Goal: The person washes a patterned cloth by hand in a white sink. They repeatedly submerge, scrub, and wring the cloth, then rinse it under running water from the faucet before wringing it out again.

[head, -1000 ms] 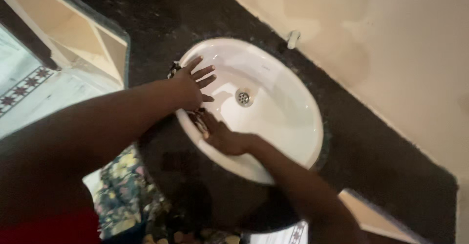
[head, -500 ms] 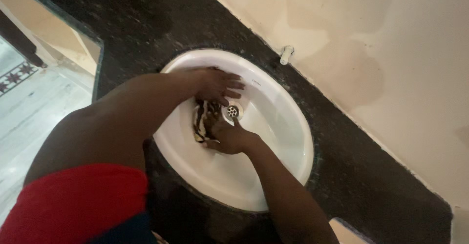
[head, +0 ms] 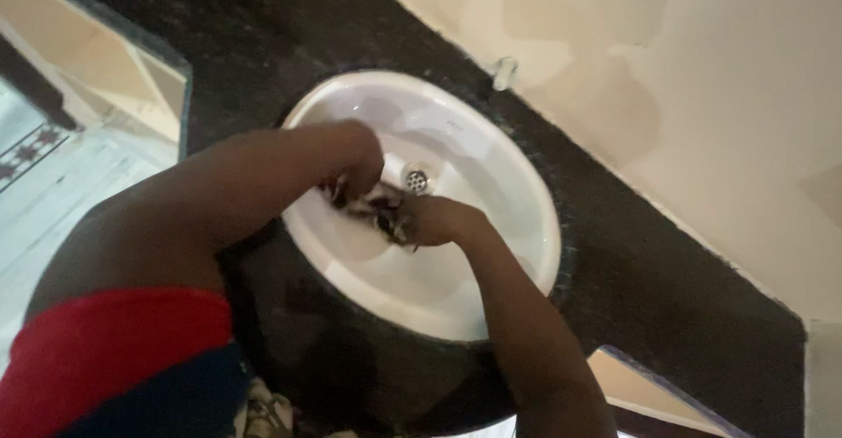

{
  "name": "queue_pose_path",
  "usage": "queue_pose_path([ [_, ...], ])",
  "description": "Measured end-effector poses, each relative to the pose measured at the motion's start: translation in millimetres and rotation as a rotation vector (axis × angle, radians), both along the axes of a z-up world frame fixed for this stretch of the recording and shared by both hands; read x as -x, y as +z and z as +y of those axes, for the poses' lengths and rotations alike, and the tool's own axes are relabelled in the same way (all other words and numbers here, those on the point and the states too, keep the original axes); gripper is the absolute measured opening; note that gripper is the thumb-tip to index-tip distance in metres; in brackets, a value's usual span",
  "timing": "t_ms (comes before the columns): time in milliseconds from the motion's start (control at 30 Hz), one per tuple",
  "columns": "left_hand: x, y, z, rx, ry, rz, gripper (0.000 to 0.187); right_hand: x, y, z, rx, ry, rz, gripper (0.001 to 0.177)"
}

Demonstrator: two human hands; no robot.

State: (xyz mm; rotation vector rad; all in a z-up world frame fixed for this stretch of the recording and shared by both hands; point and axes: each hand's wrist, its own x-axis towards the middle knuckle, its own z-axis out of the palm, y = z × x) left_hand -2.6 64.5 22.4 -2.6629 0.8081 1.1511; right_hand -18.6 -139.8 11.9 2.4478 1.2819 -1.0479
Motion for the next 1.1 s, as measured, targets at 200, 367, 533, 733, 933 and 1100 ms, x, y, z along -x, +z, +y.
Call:
queue_pose_path([
  [200,32,-10,-63,0.215,-0.114,0.255,0.052,5,57,-3,0.255,-0.194,-0.119,0.024],
  [367,33,-46,-146,0.613,-0.054,0.267,0.067,-18,66,-25,0.222,-0.317,-0.242,0.020],
  [533,-10,-114,-172,1.020,0.030,-0.081,0.032,-37,44,-48,0.057,-0.406,-0.350,0.021],
  [733,-55,-120,-127,0.397,0.078,-0.395,0.018,-53,16,-54,-0.396,-0.283,-0.432,0.042],
  [933,-53,-66,-96,0.241,0.303,-0.338,0.020,-54,1,-59,-0.363,-0.381,-0.261,0.067],
  [1100,-38,-38,-75,0.083,0.187,-0.098,0.022,-47,8,-63,-0.037,-0.441,-0.168,0.067],
])
